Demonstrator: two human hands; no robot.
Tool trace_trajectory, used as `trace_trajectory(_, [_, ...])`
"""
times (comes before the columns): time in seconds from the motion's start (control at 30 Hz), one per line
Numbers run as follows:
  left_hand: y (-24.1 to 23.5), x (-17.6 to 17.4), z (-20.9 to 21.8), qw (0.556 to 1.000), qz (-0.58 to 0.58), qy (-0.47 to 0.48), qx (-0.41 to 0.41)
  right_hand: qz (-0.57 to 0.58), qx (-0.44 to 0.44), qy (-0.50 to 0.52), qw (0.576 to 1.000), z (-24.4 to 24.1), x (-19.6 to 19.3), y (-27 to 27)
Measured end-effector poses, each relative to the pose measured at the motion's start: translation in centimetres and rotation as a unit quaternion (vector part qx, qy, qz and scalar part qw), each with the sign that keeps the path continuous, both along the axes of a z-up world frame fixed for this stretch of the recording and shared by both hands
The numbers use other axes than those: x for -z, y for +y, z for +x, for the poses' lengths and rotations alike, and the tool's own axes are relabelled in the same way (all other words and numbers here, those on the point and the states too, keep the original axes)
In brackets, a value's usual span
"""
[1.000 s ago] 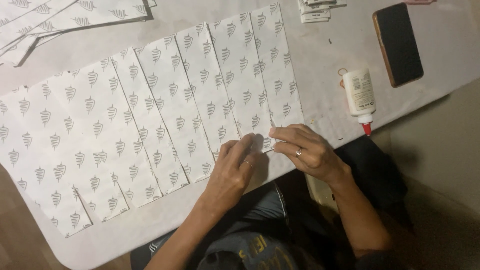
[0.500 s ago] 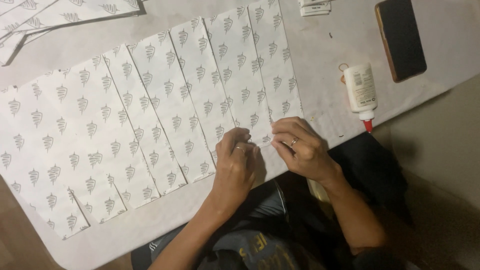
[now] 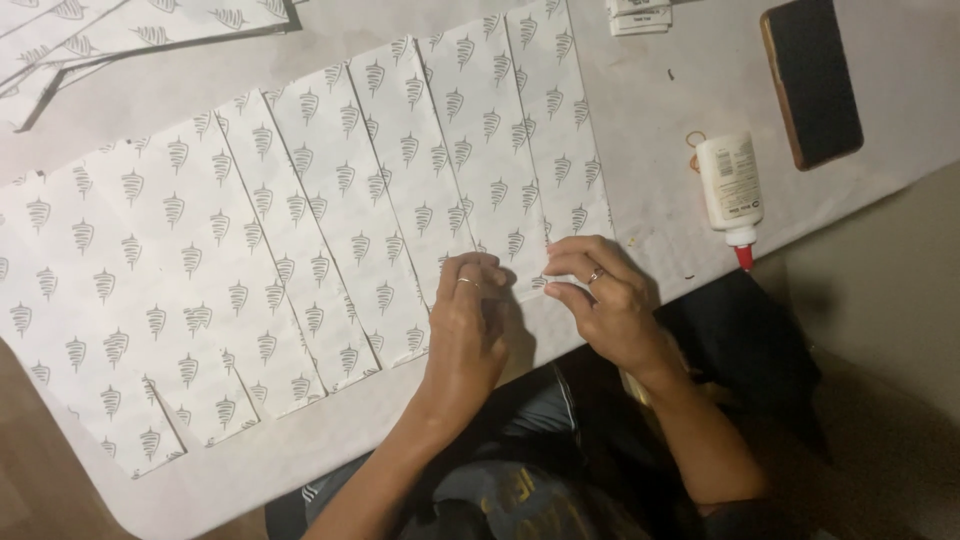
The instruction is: Laying out multiple printed paper strips on a table, applying glue to each, and then stacking them together in an organized pile.
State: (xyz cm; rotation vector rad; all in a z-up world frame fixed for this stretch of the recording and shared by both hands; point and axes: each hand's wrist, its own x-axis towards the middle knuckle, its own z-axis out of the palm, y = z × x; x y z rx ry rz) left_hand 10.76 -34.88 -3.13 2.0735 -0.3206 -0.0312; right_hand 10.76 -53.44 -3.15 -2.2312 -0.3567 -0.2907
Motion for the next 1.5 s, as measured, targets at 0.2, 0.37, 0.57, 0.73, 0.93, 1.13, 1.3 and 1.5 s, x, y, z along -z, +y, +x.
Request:
trace_trajectory(0.2, [-1.7,1.9,-0.4,0.989,0.126,-0.072,-0.025,-0.009,0.004,0.026,1.0,-0.3,-0.3,0.0])
trace_trajectory(0.37, [-0.5,1.1,-0.1,0.992,0.099,-0.07,0.028,0.009,0.003,0.051,0.999,0.0,-0.8,-0.4])
trace_trajectory(0.57, [0.0,0.9,-0.4,0.993,0.087,-0.055,0.05,-0.056,0.035,0.011,0.998,-0.8,0.0,1.0])
trace_trajectory(0.73, [0.0,0.6,-0.8,0.994,0.065,-0.074,0.042,-0.021,0.027,0.018,0.999,-0.5,-0.3,0.7])
trace_trajectory(0.93, [2.5,0.4,-2.9,0.971,0.055,-0.231,0.011,-0.019,0.031,-0.013,0.999,-1.1,-0.2,1.5])
trace_trajectory(1.13, [6.7,0.5,-3.0,0.963,0.108,-0.246,0.028,0.005,-0.111,-0.046,0.993,-1.0,-1.0,4.2])
trace_trajectory(1.3, [7.5,-0.5,-2.5,0.955,0.135,-0.257,0.055,-0.015,-0.147,-0.07,0.987,-0.8,0.4,4.5])
trace_trajectory(1.5, [7.9,-0.8,-2.5,0.956,0.116,-0.263,0.06,-0.034,-0.158,-0.105,0.981,-0.7,0.7,4.5])
